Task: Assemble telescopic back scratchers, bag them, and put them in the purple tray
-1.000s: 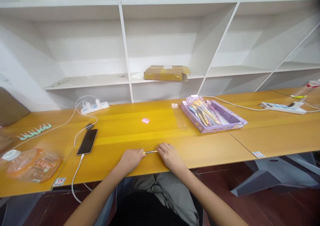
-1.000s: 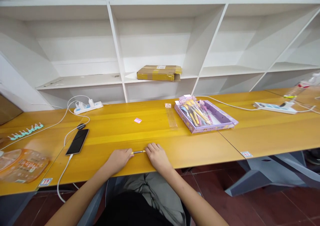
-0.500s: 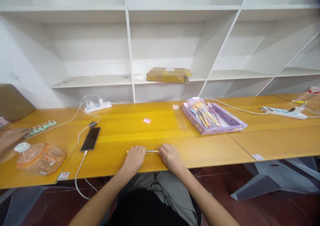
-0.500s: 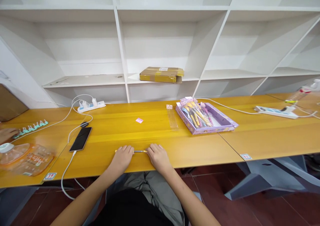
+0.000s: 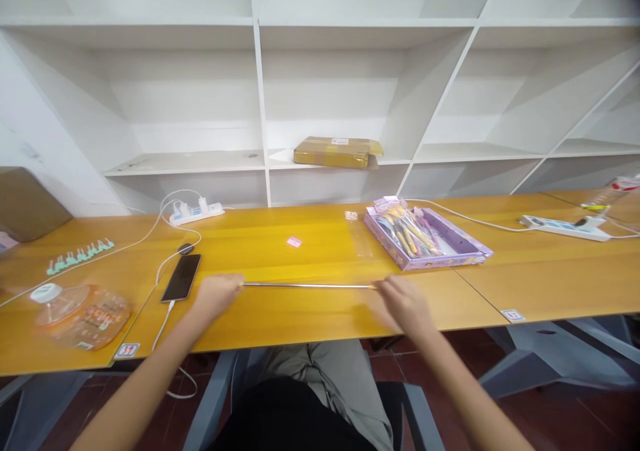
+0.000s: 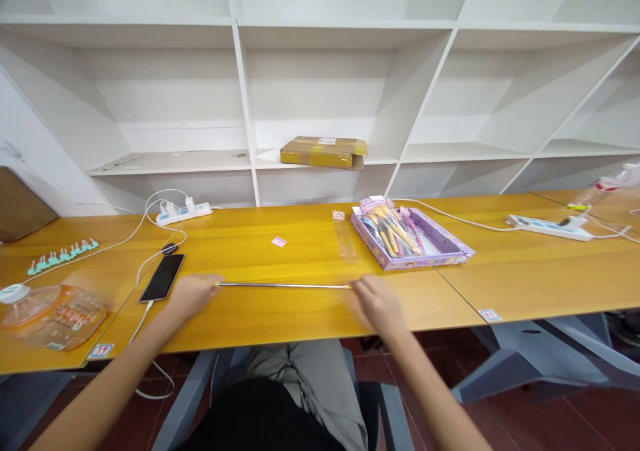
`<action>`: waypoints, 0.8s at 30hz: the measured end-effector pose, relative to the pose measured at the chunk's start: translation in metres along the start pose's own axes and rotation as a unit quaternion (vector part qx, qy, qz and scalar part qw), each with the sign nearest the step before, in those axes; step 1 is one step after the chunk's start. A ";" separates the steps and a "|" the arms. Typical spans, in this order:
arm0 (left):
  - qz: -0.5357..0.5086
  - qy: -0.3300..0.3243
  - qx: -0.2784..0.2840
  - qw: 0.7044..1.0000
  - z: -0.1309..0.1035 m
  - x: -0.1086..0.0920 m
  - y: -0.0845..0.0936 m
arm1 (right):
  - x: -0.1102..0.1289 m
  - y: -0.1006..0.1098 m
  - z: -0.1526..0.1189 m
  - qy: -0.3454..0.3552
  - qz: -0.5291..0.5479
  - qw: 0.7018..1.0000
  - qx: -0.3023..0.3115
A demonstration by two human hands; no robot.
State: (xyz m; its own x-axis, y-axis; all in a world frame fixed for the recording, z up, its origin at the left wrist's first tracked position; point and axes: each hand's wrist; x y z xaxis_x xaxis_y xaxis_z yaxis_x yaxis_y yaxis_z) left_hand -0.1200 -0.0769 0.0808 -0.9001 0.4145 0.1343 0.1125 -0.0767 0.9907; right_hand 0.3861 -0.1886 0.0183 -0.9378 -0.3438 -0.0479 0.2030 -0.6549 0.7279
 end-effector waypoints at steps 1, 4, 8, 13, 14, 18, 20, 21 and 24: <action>0.020 0.034 0.001 0.999 -0.005 0.019 0.000 | -0.026 0.010 -0.012 -0.027 -0.015 0.999 -0.019; 0.047 0.018 0.014 0.999 -0.019 0.053 -0.005 | -0.078 0.030 -0.047 -0.045 -0.020 0.999 0.012; 0.042 0.003 0.025 0.999 -0.030 0.045 -0.011 | -0.083 0.031 -0.071 -0.042 0.002 0.998 0.036; 0.045 -0.008 0.043 0.998 -0.030 0.033 -0.008 | -0.075 0.024 -0.080 -0.059 0.034 0.996 0.054; 0.044 -0.010 0.044 0.998 -0.030 0.034 -0.008 | -0.076 0.024 -0.081 -0.064 0.041 0.995 0.059; 0.038 -0.014 0.041 0.998 -0.028 0.040 -0.018 | -0.072 0.023 -0.083 -0.083 0.062 0.992 0.075; 0.038 -0.015 0.046 0.998 -0.027 0.040 -0.025 | -0.068 0.023 -0.084 -0.091 0.066 0.991 0.079; 0.039 -0.015 0.052 0.998 -0.027 0.040 -0.027 | -0.067 0.023 -0.084 -0.094 0.065 0.990 0.079; 0.038 -0.009 0.065 0.997 -0.024 0.039 -0.029 | -0.068 0.021 -0.085 -0.095 0.053 0.992 0.066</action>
State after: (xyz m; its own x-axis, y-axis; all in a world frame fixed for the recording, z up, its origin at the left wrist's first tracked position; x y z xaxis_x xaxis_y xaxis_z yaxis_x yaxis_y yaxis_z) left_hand -0.1687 -0.0807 0.0567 -0.8797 0.4277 0.2078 0.2339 0.0087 0.9722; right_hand 0.4783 -0.2361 -0.0208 -0.9518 -0.2651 0.1540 0.2763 -0.5239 0.8057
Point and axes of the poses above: each hand's wrist, its own z-axis towards the middle knuckle, its own y-axis out of the back of the hand, x = y × z, and after that the axes turned 2 degrees about x, right-handed
